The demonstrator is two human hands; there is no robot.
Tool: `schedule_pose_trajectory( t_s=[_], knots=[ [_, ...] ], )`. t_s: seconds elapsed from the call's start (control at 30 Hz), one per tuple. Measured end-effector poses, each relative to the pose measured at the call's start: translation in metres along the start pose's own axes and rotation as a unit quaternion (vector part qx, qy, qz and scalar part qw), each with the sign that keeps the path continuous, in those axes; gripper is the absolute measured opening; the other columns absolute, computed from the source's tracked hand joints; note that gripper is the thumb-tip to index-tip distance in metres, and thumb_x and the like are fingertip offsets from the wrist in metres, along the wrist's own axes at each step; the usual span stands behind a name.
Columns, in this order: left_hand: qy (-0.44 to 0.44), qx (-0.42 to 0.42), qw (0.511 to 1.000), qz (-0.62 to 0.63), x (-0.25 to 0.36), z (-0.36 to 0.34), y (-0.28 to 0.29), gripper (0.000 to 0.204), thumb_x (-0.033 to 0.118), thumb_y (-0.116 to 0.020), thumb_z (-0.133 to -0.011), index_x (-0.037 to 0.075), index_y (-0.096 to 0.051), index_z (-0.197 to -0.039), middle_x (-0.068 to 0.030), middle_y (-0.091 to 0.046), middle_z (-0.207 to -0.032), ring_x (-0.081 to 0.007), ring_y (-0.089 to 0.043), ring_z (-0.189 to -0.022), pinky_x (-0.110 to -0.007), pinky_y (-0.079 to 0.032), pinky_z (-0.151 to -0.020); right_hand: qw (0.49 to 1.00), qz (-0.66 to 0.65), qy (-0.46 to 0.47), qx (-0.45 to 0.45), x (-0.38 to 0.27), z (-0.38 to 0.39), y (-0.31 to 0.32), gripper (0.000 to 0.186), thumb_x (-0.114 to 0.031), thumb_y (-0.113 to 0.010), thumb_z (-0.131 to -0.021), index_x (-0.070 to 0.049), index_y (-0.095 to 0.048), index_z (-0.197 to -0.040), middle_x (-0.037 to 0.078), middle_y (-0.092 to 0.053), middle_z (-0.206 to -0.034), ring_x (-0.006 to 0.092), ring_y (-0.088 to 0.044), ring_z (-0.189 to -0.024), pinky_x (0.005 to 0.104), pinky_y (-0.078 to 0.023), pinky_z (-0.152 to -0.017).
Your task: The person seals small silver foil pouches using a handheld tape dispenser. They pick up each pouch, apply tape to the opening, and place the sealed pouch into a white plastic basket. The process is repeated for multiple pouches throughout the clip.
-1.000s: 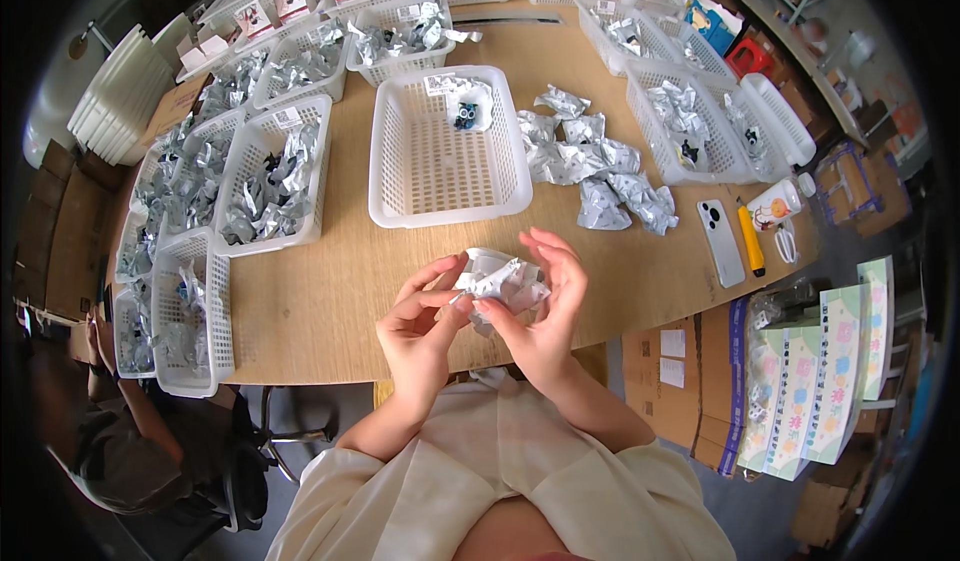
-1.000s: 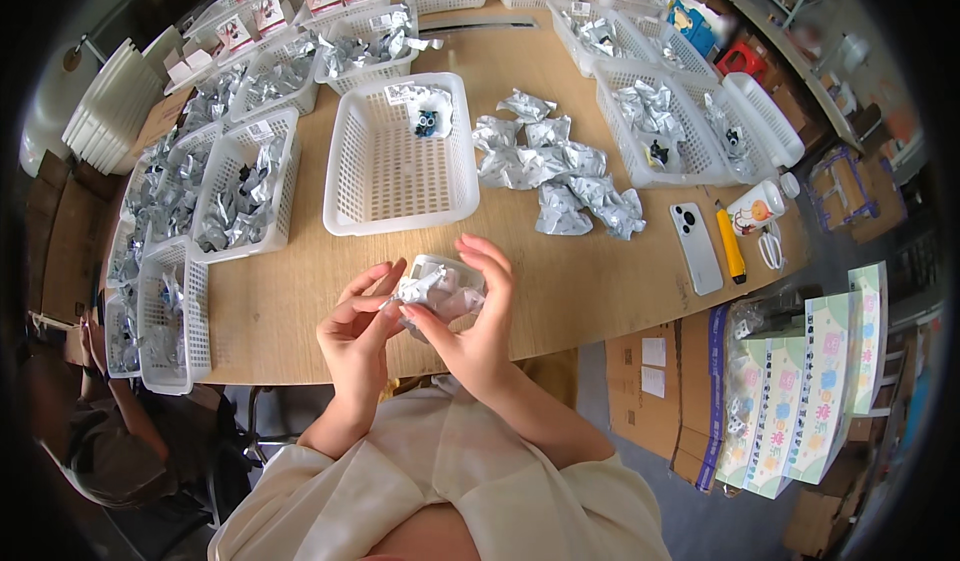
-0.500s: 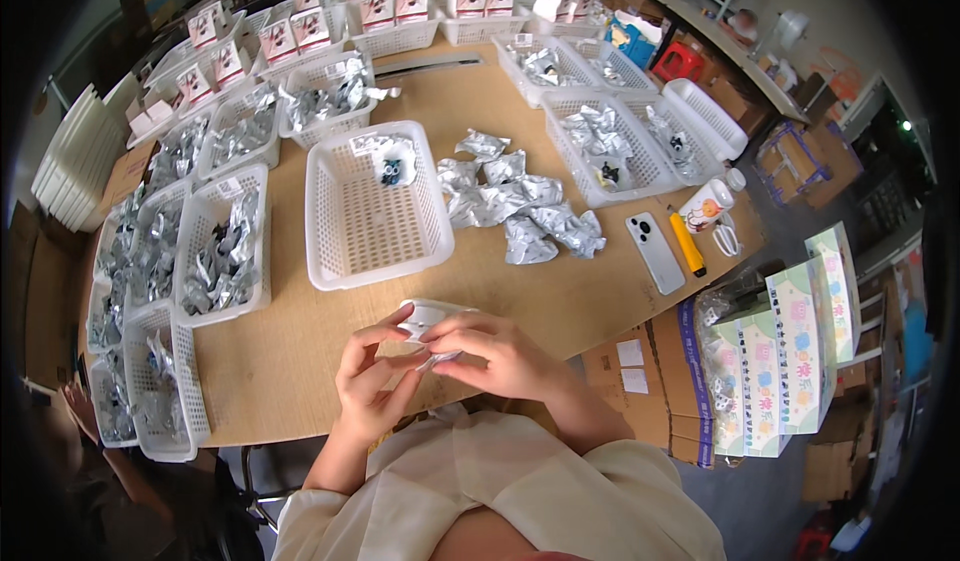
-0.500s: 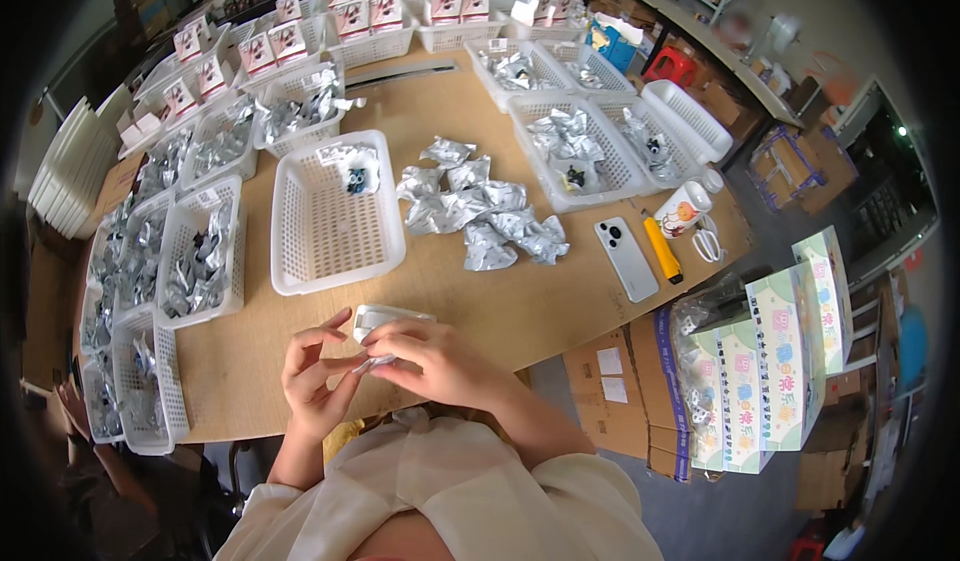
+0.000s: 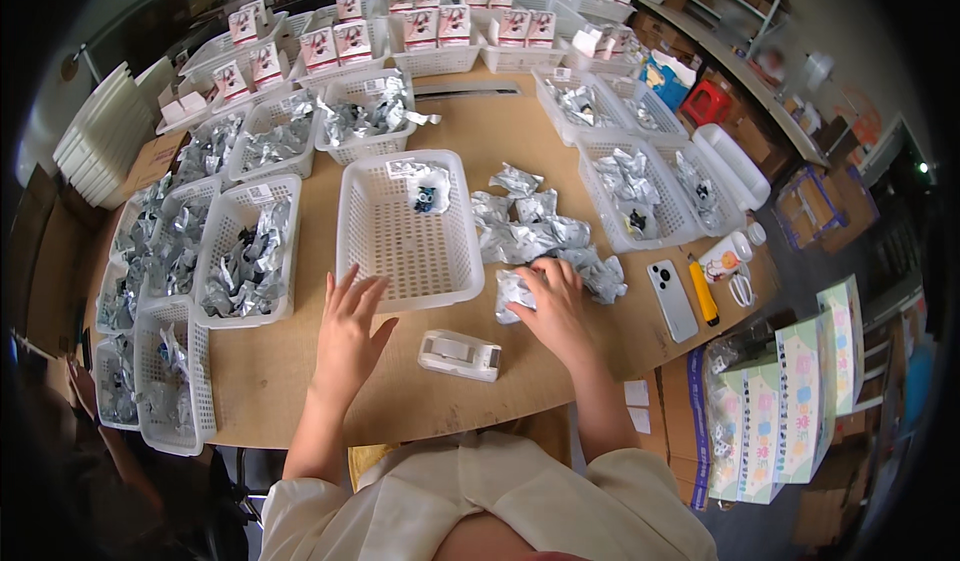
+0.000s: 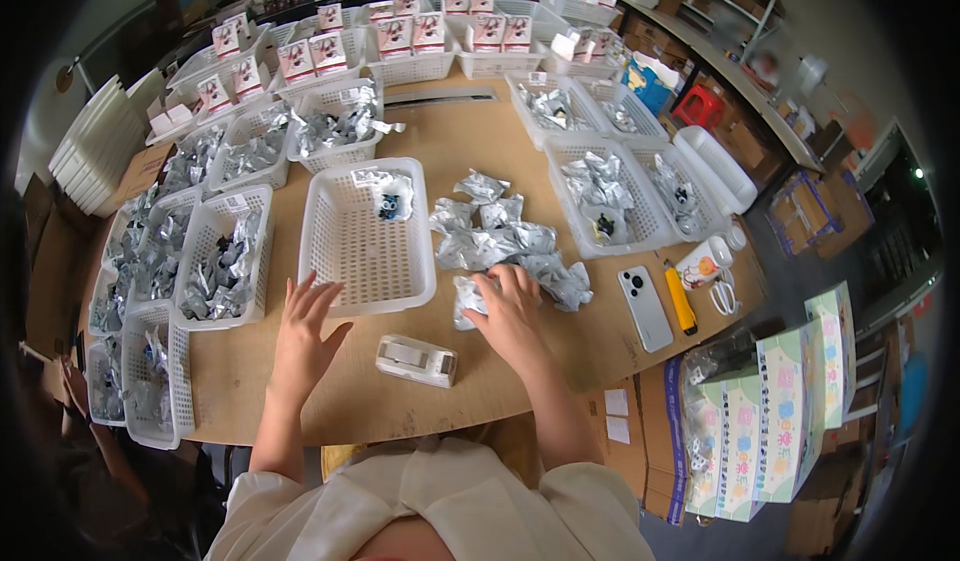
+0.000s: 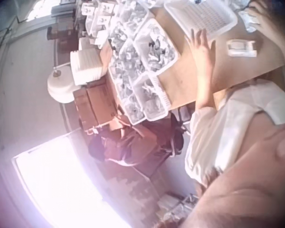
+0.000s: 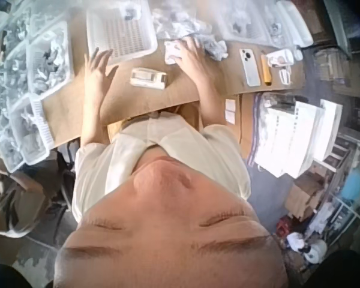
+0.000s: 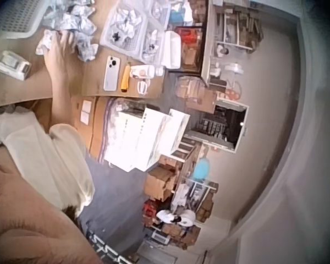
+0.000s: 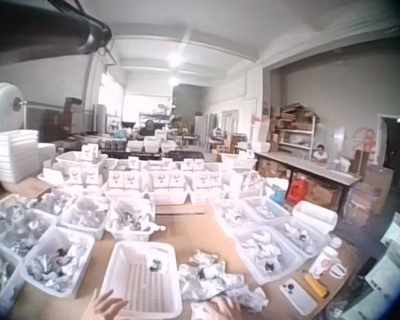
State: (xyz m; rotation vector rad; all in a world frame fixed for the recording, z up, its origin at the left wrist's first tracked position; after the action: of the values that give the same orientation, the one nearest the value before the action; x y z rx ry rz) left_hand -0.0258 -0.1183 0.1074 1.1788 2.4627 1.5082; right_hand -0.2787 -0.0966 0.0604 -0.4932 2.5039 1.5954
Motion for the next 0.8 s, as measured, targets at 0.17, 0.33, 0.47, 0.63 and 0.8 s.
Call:
schedule_pose_trajectory(
  t_s=[0.17, 0.33, 0.47, 0.63, 0.8],
  knots=[
    [-0.055, -0.049, 0.997, -0.036, -0.026, 0.016, -0.012, 0.023, -0.001, -0.062, -0.074, 0.005, -0.068, -0.095, -0.0086, -0.068, -0.089, -0.024, -0.066, -0.087, -0.05, -0.043, -0.102, 0.985, -0.067, -0.046, 0.15, 0.006, -0.036, 0.033, 0.047, -0.021, -0.079, -0.073, -0.004, -0.059, -0.112, 0.012, -0.055, -0.105, 0.0328, -0.053, -0.098, 0.0463, -0.042, -0.087],
    [-0.067, -0.051, 0.996, -0.038, -0.006, 0.026, -0.001, 0.026, -0.001, -0.069, -0.068, 0.005, -0.069, -0.093, -0.0062, -0.066, -0.08, -0.0242, -0.066, -0.079, -0.046, -0.05, -0.095, 0.978, -0.182, 0.092, -0.04, -0.086, -0.099, -0.001, 0.042, -0.02, -0.078, -0.075, 0.001, -0.057, -0.104, 0.016, -0.062, -0.099, 0.0297, -0.058, -0.094, 0.0399, -0.05, -0.082],
    [-0.072, -0.051, 0.996, 0.018, 0.004, 0.021, 0.002, 0.029, 0.007, -0.074, -0.068, 0.002, -0.066, -0.095, -0.0076, -0.065, -0.088, -0.0249, -0.064, -0.086, -0.039, -0.053, -0.087, 0.944, -0.106, 0.135, -0.282, -0.12, -0.098, -0.091, 0.039, -0.023, -0.074, -0.08, 0.006, -0.051, -0.095, 0.021, -0.063, -0.086, 0.0354, -0.064, -0.082, 0.043, -0.052, -0.075],
    [-0.046, -0.056, 0.994, 0.077, -0.007, 0.015, 0.025, 0.032, 0.011, -0.078, -0.069, 0.001, -0.066, -0.096, -0.0098, -0.065, -0.092, -0.0275, -0.063, -0.089, -0.038, -0.053, -0.077, 0.881, -0.121, 0.157, -0.43, -0.125, -0.1, -0.086, 0.043, -0.038, -0.061, -0.091, -0.004, -0.054, -0.116, 0.022, -0.067, -0.094, 0.0373, -0.067, -0.089, 0.0446, -0.051, -0.08],
    [-0.037, -0.028, 0.995, 0.087, -0.023, -0.024, 0.033, 0.028, 0.009, -0.077, -0.072, 0.0, -0.063, -0.095, -0.0124, -0.064, -0.093, -0.0313, -0.062, -0.089, -0.039, -0.052, -0.077, 0.982, 0.013, 0.125, -0.141, -0.066, -0.18, -0.06, 0.07, -0.022, -0.08, -0.074, 0.004, -0.04, -0.125, 0.022, -0.049, -0.123, 0.0381, -0.05, -0.118, 0.0416, -0.043, -0.099]
  ],
)
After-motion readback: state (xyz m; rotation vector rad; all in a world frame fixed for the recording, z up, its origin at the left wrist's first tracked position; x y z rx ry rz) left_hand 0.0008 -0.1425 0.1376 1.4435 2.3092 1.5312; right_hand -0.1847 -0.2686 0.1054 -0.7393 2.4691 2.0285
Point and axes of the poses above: each hand's wrist, its own z-axis away from the middle knuckle, its own y-axis out of the back of the hand, x = y × z, the point moved 8 cm from there along -z, towards the middle knuckle
